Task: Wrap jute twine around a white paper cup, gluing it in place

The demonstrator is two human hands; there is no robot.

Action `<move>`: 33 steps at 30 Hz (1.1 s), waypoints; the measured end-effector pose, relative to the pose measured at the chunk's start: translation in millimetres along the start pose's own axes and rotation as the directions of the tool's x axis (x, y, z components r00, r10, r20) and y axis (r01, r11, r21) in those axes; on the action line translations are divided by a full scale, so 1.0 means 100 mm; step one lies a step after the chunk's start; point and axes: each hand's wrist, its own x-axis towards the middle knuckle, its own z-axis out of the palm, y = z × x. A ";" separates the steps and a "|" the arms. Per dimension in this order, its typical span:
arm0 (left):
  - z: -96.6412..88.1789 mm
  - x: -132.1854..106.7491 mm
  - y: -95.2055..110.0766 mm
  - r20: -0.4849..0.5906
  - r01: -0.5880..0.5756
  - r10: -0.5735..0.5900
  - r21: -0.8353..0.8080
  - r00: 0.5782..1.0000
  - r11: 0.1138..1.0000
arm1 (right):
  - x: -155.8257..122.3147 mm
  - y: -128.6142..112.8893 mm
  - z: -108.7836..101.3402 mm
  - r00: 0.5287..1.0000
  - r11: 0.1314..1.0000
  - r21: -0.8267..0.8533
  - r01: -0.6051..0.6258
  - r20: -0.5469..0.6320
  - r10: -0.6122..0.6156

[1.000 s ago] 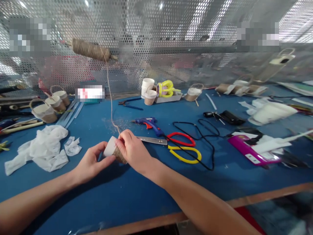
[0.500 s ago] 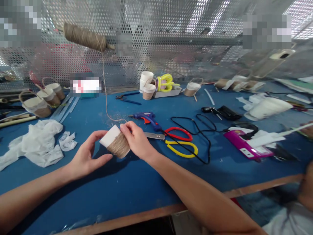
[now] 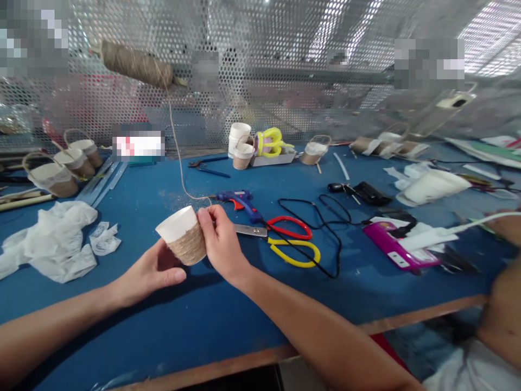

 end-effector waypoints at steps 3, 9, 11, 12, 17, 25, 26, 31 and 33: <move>0.04 -0.01 0.02 -0.055 0.032 -0.032 0.004 0.998 0.999 | -0.03 0.01 0.06 1.000 1.000 -0.020 0.012 -0.003 -0.012; -0.01 -0.03 0.03 -0.183 0.059 -0.044 0.080 0.982 0.995 | -0.02 0.03 0.14 0.999 0.998 -0.050 0.040 -0.009 -0.041; -0.02 -0.04 0.02 -0.211 0.067 -0.046 0.096 0.976 0.993 | -0.02 0.03 0.15 0.999 0.997 -0.060 0.054 -0.005 -0.054; -0.03 -0.04 0.03 -0.215 0.075 -0.052 0.099 0.975 0.992 | -0.03 0.03 0.16 0.998 0.996 -0.066 0.060 -0.007 -0.061; -0.03 -0.05 0.05 -0.175 0.069 -0.050 0.106 0.983 0.992 | -0.05 0.03 0.17 0.995 0.990 -0.103 0.091 -0.027 -0.095; -0.07 -0.02 0.05 -0.098 -0.003 0.012 0.094 0.995 0.996 | -0.04 -0.01 0.06 0.980 0.961 -0.194 0.198 0.002 -0.201; -0.09 -0.03 0.04 -0.124 -0.042 0.059 0.131 0.991 0.990 | -0.03 -0.01 0.05 0.977 0.954 -0.210 0.212 0.010 -0.215; -0.18 -0.06 0.07 -0.207 -0.170 0.450 0.728 0.869 0.665 | -0.03 0.02 0.01 0.959 0.913 -0.291 0.285 0.097 -0.268; -0.19 -0.07 0.10 -0.077 -0.220 0.492 0.827 0.867 0.517 | -0.03 0.04 0.02 0.947 0.894 -0.315 0.319 0.150 -0.286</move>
